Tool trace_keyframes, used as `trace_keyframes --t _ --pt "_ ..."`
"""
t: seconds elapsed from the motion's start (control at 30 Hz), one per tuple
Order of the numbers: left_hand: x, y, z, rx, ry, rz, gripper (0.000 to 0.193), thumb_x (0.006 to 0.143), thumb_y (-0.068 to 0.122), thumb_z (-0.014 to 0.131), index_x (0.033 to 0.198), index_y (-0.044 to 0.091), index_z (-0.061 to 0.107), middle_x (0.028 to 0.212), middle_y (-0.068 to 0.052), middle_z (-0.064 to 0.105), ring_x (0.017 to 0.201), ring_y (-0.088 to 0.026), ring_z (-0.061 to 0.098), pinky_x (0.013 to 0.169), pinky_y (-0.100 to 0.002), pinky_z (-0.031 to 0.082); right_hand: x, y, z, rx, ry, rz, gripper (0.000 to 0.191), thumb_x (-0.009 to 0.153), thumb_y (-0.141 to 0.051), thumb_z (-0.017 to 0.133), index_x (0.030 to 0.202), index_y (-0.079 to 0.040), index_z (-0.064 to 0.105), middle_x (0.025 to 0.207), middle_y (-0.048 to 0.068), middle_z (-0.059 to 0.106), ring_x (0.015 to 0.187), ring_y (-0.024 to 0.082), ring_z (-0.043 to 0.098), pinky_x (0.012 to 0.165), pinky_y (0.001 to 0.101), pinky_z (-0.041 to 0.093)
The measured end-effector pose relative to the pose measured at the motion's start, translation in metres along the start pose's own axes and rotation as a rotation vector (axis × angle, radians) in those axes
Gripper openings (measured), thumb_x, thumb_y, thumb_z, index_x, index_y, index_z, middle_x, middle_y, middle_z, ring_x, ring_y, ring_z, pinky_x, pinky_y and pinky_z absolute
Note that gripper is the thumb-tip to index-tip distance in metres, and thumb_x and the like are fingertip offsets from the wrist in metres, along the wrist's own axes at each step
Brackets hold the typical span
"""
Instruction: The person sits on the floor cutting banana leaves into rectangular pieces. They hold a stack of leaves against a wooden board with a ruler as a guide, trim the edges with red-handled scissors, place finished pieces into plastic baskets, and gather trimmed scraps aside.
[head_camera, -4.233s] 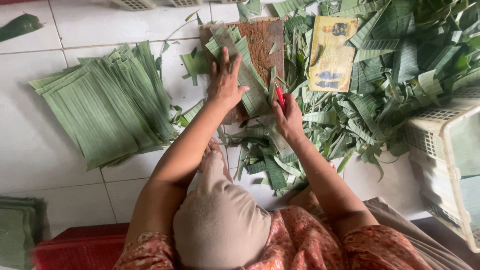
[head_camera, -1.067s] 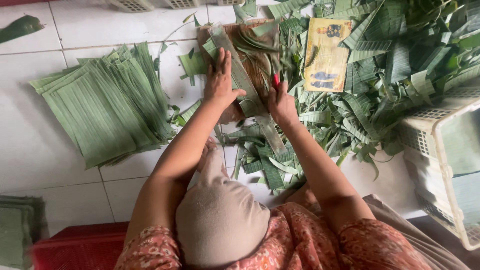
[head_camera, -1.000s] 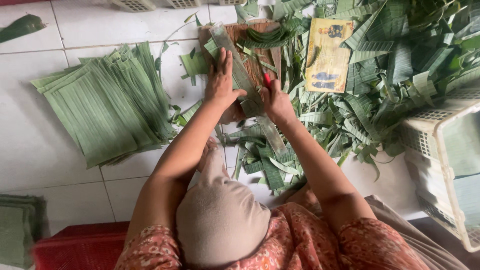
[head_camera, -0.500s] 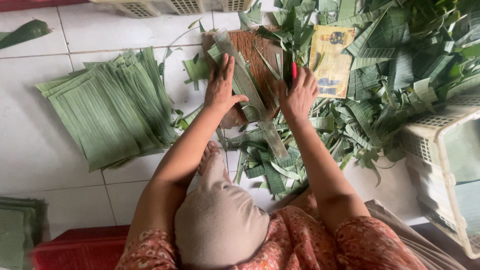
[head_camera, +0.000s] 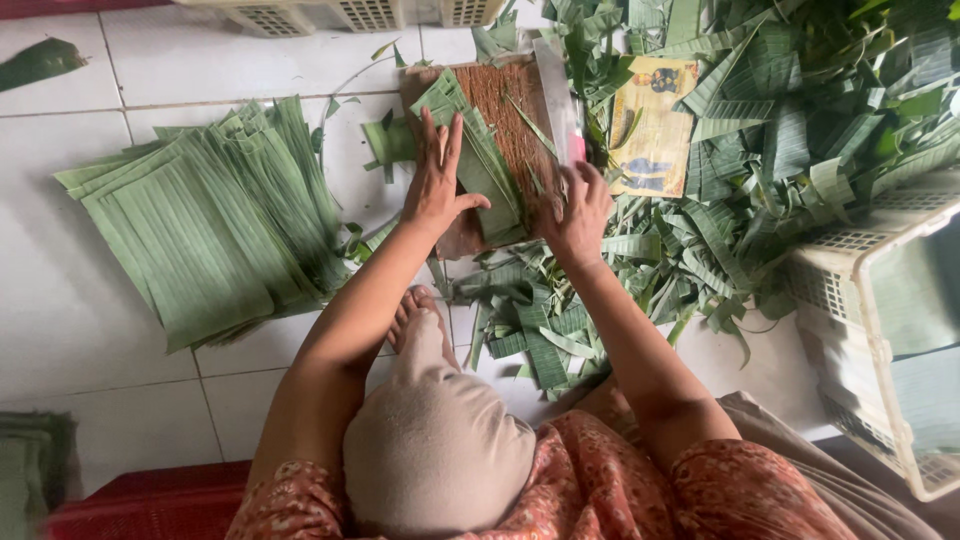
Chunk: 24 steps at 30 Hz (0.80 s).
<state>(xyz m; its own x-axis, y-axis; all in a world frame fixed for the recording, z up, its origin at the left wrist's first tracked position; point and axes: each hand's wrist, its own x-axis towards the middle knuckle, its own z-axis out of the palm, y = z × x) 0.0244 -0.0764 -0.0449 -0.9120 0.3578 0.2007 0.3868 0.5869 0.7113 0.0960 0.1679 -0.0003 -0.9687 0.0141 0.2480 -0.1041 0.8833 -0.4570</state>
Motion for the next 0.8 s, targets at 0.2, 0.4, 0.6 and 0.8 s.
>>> trace_keyframes --t 0.2,0.4,0.6,0.8 --pt "-0.007 -0.011 0.01 -0.035 0.019 0.011 0.137 0.065 0.009 0.095 0.168 0.022 0.004 0.169 -0.028 -0.008 0.153 -0.05 0.032 0.122 -0.051 0.04 0.05 -0.052 0.051 0.136 -0.409 0.322 0.069 0.078 -0.047 0.086 0.123 -0.002 0.057 0.121 0.02 0.059 0.116 0.042 0.057 0.098 0.0527 0.045" --pt "-0.018 -0.027 0.008 -0.148 -0.075 -0.077 0.138 0.067 0.011 0.095 0.166 0.017 -0.002 0.17 -0.028 -0.012 0.154 -0.053 0.024 0.113 -0.047 0.049 0.058 -0.077 0.065 0.073 -0.43 0.486 0.079 0.068 -0.039 0.089 0.124 -0.003 0.046 0.126 0.021 0.053 0.116 0.04 0.057 0.096 0.05 0.048" --pt "-0.027 -0.031 0.008 -0.166 -0.033 -0.092 0.142 0.068 0.009 0.094 0.166 0.013 -0.008 0.17 -0.028 -0.011 0.157 -0.051 0.017 0.125 -0.048 0.038 0.039 -0.097 0.07 0.072 -0.242 0.297 0.082 0.073 -0.03 0.082 0.14 -0.004 0.043 0.126 0.015 0.056 0.12 0.037 0.056 0.099 0.0511 0.043" --pt "-0.032 -0.032 0.008 -0.229 -0.016 -0.106 0.142 0.069 0.013 0.097 0.164 0.01 -0.009 0.17 -0.029 -0.01 0.157 -0.05 0.011 0.127 -0.048 0.032 0.052 -0.093 0.075 -0.041 -0.347 0.451 0.075 0.066 -0.03 0.085 0.126 -0.004 0.048 0.126 0.019 0.054 0.123 0.037 0.05 0.104 0.0496 0.04"
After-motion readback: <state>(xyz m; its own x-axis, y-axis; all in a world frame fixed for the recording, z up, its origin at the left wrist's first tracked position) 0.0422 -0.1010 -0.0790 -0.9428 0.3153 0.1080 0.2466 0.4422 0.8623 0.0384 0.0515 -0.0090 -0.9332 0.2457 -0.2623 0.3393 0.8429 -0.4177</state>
